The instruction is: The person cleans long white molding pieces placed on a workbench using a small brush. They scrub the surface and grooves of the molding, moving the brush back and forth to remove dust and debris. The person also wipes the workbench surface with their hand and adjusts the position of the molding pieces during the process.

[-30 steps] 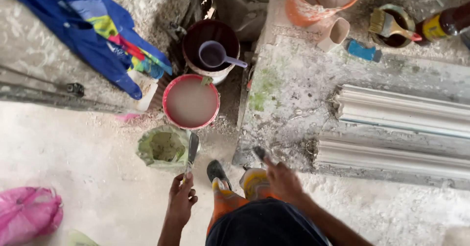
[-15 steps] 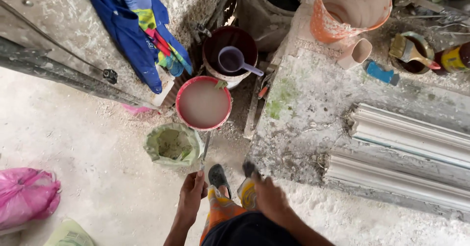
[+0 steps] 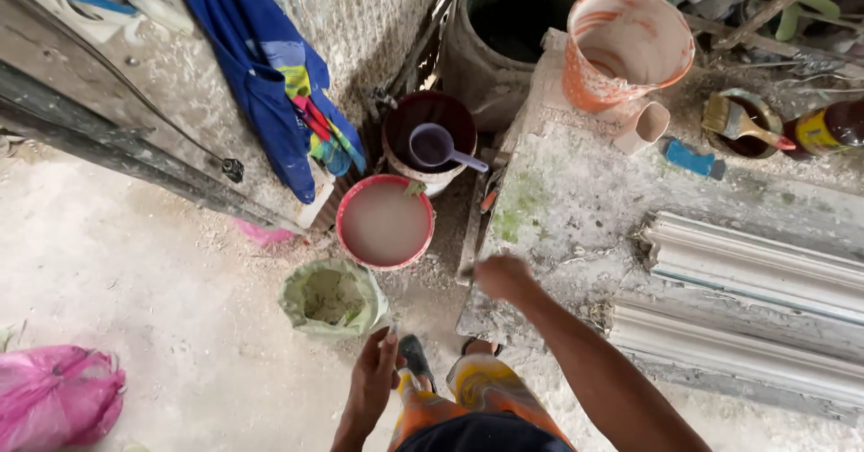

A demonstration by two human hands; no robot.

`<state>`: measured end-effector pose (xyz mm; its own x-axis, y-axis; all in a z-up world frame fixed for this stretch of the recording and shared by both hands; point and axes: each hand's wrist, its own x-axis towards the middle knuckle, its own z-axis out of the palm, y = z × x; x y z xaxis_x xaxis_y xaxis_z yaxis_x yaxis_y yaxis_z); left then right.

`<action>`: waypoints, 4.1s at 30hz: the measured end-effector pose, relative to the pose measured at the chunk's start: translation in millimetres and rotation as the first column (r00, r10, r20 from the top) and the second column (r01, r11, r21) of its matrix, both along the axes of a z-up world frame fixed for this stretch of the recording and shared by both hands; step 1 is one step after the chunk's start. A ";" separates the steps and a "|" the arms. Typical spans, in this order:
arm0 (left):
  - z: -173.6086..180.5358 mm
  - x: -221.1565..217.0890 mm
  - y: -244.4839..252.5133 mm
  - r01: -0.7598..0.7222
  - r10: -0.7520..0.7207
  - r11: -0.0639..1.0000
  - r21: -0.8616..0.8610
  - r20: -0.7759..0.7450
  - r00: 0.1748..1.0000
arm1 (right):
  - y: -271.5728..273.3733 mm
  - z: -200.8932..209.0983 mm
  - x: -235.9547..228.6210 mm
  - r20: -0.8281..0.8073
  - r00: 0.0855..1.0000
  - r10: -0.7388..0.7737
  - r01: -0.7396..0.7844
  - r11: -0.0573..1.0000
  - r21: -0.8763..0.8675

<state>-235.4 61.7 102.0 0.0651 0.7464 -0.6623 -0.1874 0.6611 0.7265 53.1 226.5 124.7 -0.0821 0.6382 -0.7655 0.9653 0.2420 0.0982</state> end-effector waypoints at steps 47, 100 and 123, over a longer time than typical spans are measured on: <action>-155.3 244.9 -77.8 0.260 -0.085 0.918 -0.299 0.492 0.867 | -199.7 4.0 24.9 -0.258 0.759 -0.598 0.650 0.718 0.248; -104.0 191.5 -43.6 0.315 -0.222 0.892 -0.325 0.293 0.930 | -169.5 12.6 50.3 -0.454 0.579 -0.677 0.804 0.564 0.185; -42.0 144.7 199.9 0.948 -0.800 0.266 -0.176 -0.589 0.116 | -147.1 60.7 92.9 -0.282 0.928 -0.244 0.307 0.929 0.208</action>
